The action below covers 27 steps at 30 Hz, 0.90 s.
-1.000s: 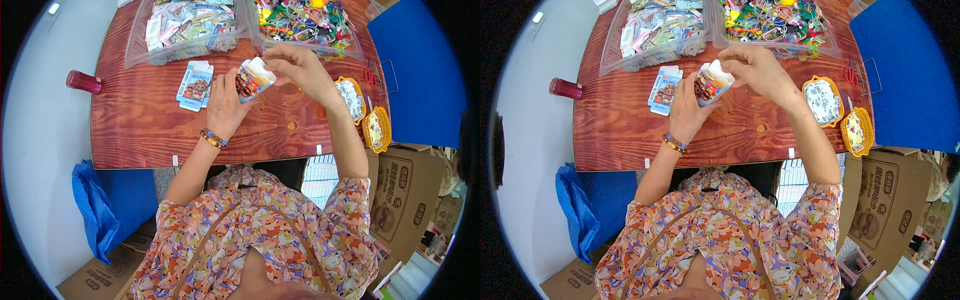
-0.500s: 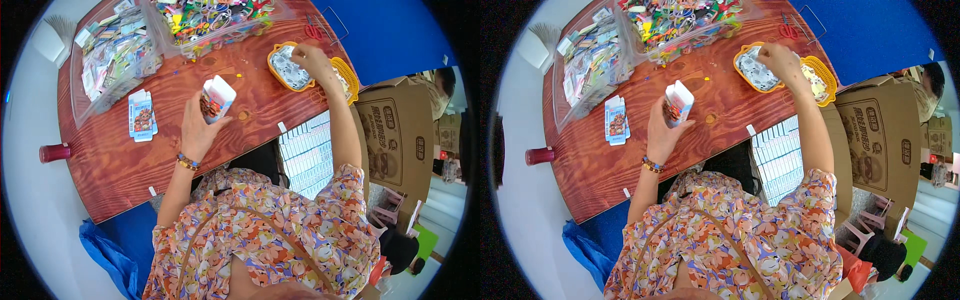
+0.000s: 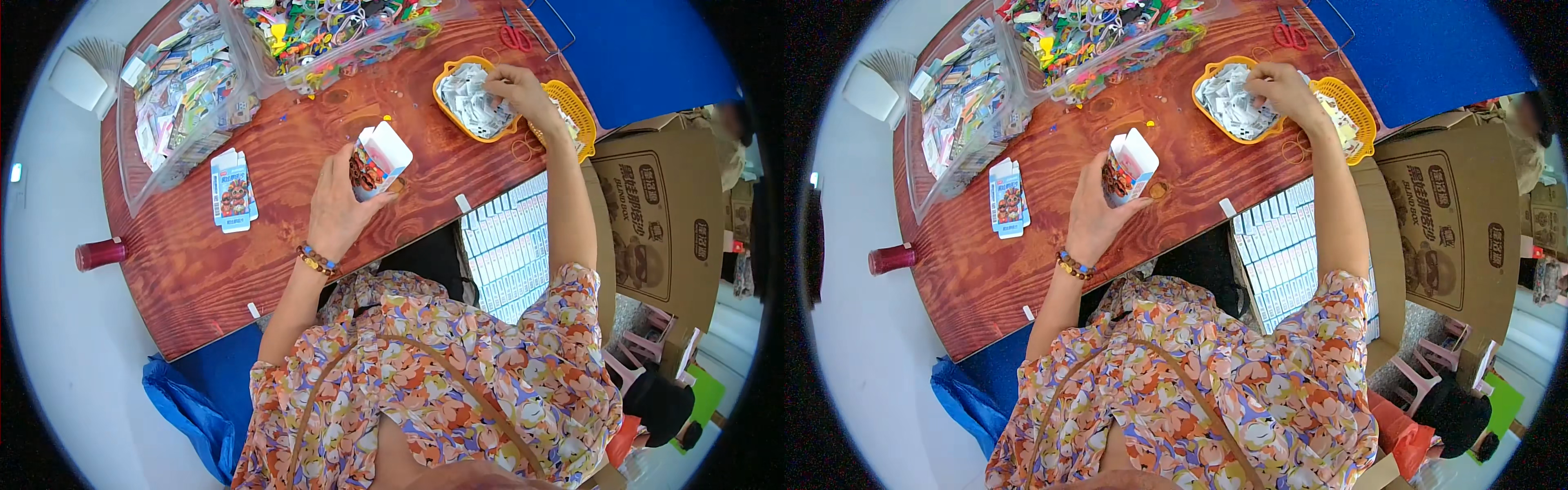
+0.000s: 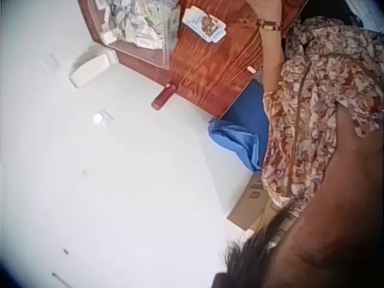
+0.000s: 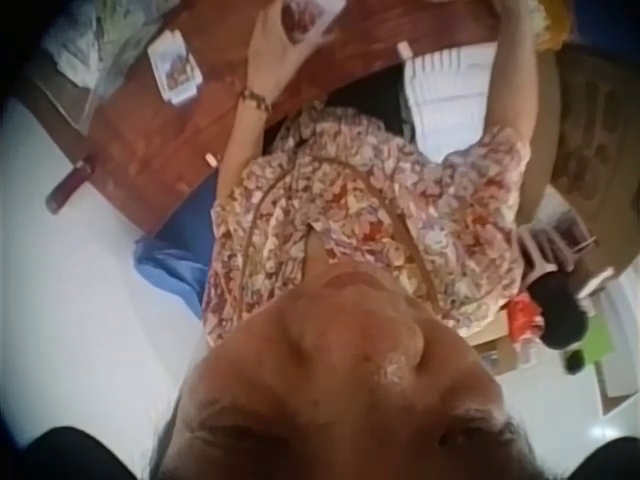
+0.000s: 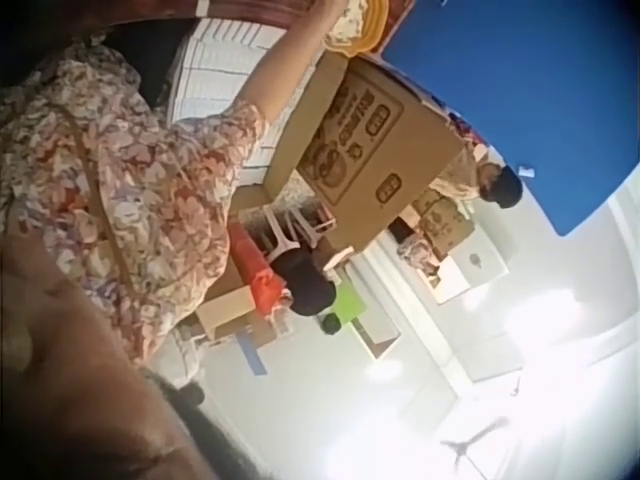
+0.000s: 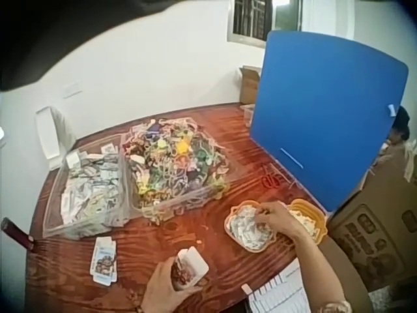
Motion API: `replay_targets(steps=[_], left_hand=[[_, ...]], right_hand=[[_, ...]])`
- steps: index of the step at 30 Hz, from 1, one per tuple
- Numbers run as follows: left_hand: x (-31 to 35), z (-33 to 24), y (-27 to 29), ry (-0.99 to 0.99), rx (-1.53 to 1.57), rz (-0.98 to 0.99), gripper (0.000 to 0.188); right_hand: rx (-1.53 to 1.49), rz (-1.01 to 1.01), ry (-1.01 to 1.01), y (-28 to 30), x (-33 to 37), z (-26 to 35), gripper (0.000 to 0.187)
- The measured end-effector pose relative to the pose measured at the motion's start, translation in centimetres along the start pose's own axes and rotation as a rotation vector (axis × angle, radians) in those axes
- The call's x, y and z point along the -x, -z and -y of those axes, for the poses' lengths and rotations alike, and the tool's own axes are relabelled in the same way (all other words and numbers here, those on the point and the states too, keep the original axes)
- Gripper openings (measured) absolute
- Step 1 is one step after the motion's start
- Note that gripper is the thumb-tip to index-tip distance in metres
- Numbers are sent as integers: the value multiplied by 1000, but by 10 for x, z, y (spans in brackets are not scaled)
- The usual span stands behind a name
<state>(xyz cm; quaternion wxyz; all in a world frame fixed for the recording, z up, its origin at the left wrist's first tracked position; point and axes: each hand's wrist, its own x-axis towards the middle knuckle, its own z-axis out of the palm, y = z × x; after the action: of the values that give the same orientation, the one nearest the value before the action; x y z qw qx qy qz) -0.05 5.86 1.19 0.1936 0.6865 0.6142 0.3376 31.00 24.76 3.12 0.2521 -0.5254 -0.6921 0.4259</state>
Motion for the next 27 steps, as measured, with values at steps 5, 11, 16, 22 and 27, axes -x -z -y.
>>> replay_targets(steps=[5, 11, 16, 22, 27], left_hand=[[-4, -3, -4, -17, 6, 18, 86], [-6, -8, -7, -24, 26, 38, 86], [-3, -6, -9, -41, 15, 24, 86], [-4, -6, -8, -24, 30, 18, 85], [-17, -19, -15, -58, -112, 25, 83]], right_hand=[[-223, -21, -99, 11, 7, 4, 10], [-177, -14, -104, 7, 5, -1, 11], [-17, 36, -14, -10, -2, 6, 10], [-87, -10, -49, 4, 9, 4, 8], [-306, 50, 3, -10, 43, 49, 5]])
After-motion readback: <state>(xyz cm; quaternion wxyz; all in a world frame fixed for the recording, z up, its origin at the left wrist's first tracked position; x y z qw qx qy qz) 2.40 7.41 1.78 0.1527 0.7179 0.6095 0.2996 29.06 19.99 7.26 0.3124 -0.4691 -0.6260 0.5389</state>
